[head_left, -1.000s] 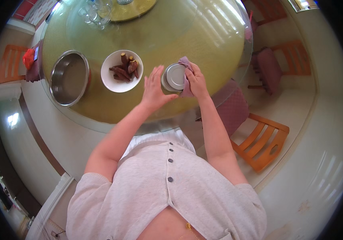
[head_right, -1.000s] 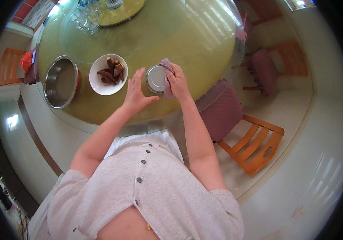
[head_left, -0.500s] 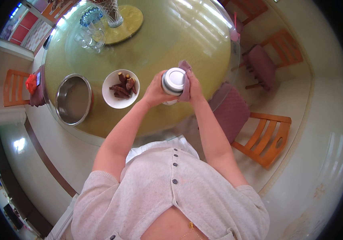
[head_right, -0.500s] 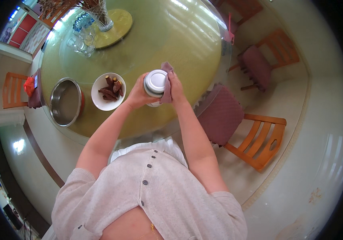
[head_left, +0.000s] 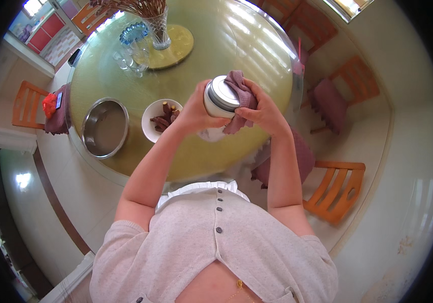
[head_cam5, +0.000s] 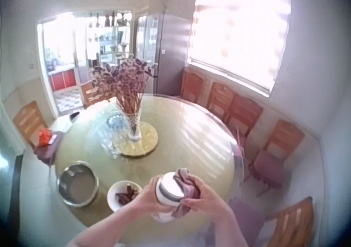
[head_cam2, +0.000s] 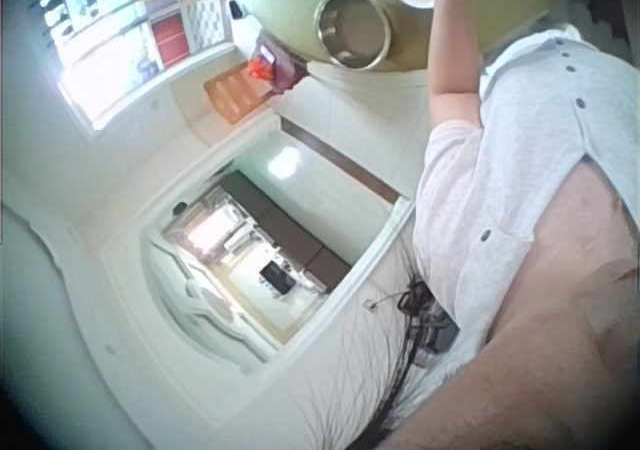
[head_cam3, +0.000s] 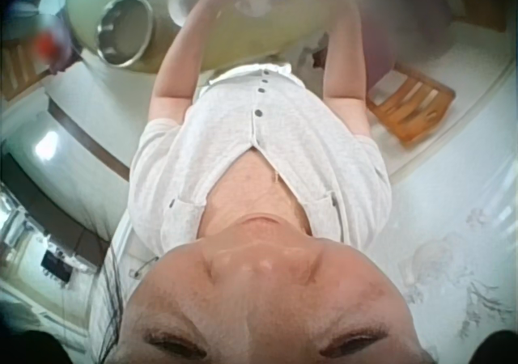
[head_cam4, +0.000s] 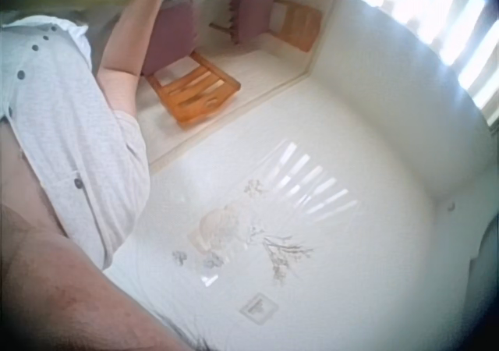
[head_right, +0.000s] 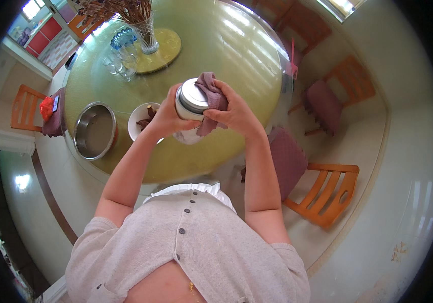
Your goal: The person wipes down a vase, a glass bowl, several drinking glasses, and a metal basin with a cloth before cleaning a decorative jar.
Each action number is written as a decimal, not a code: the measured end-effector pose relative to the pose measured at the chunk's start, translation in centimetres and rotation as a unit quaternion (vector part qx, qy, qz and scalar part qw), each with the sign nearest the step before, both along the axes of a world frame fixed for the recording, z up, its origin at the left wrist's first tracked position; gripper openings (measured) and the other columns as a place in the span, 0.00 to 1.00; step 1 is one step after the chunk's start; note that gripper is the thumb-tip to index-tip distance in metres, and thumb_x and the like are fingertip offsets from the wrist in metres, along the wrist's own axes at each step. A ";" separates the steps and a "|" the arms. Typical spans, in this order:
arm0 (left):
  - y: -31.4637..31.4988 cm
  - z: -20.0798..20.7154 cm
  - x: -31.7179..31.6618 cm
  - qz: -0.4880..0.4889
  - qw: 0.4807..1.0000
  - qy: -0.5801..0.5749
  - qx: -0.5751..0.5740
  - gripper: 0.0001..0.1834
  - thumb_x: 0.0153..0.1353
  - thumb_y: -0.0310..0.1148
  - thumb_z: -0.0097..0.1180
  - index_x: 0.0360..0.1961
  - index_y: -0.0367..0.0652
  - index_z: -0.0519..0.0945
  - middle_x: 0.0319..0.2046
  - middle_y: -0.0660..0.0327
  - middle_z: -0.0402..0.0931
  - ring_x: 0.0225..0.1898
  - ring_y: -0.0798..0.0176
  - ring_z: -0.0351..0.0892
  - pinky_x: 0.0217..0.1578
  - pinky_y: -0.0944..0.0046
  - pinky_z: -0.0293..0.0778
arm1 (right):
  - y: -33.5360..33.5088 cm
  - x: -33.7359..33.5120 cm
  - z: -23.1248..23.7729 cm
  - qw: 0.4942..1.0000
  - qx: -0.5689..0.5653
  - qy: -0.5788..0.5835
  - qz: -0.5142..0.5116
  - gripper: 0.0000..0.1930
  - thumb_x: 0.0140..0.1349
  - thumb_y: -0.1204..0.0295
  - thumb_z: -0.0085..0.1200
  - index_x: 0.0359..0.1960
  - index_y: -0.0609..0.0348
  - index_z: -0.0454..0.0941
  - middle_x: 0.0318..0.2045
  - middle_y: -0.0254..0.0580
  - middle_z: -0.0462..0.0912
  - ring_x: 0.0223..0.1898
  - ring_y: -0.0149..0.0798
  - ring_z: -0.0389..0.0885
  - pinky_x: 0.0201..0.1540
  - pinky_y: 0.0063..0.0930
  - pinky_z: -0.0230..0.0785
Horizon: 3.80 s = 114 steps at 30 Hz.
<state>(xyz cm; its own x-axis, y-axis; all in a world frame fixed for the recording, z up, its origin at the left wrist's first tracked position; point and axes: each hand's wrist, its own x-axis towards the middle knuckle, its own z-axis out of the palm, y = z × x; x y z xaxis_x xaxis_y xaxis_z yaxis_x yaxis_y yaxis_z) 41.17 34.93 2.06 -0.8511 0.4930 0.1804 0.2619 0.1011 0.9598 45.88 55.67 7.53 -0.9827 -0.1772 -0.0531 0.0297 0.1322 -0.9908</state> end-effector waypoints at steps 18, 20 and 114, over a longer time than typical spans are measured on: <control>-2.9 2.2 0.2 0.029 0.989 -0.066 0.127 0.51 0.35 0.33 0.76 0.61 0.41 0.58 0.54 0.56 0.68 0.56 0.63 0.68 0.57 0.61 0.66 | -4.1 1.0 -1.1 0.769 0.301 0.559 -0.079 0.10 0.47 0.66 0.64 0.33 0.47 0.83 0.54 0.37 0.76 0.60 0.44 0.70 0.68 0.48 0.49; -2.8 2.8 0.3 0.029 0.992 -0.034 0.120 0.54 0.32 0.32 0.76 0.63 0.43 0.57 0.55 0.58 0.67 0.57 0.62 0.67 0.59 0.60 0.63 | -4.7 1.3 -0.3 0.761 0.335 0.550 -0.082 0.09 0.48 0.67 0.64 0.33 0.47 0.83 0.55 0.36 0.74 0.60 0.44 0.69 0.68 0.49 0.48; -6.6 1.7 -1.2 0.084 0.883 -0.212 0.410 0.30 0.58 0.40 0.60 0.56 0.35 0.64 0.47 0.49 0.74 0.45 0.54 0.79 0.46 0.55 0.78 | -11.5 0.6 -0.3 0.852 0.198 0.450 -0.182 0.13 0.42 0.83 0.59 0.33 0.60 0.82 0.40 0.46 0.76 0.38 0.46 0.77 0.41 0.35 0.72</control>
<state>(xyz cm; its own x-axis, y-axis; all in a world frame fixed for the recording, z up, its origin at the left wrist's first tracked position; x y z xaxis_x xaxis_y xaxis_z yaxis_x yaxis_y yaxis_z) 39.95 28.34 3.72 -0.9764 0.2057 0.0656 -0.0919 -0.6708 0.7359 46.47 44.13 7.24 -0.6427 0.0038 0.7661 -0.6084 0.6051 -0.5135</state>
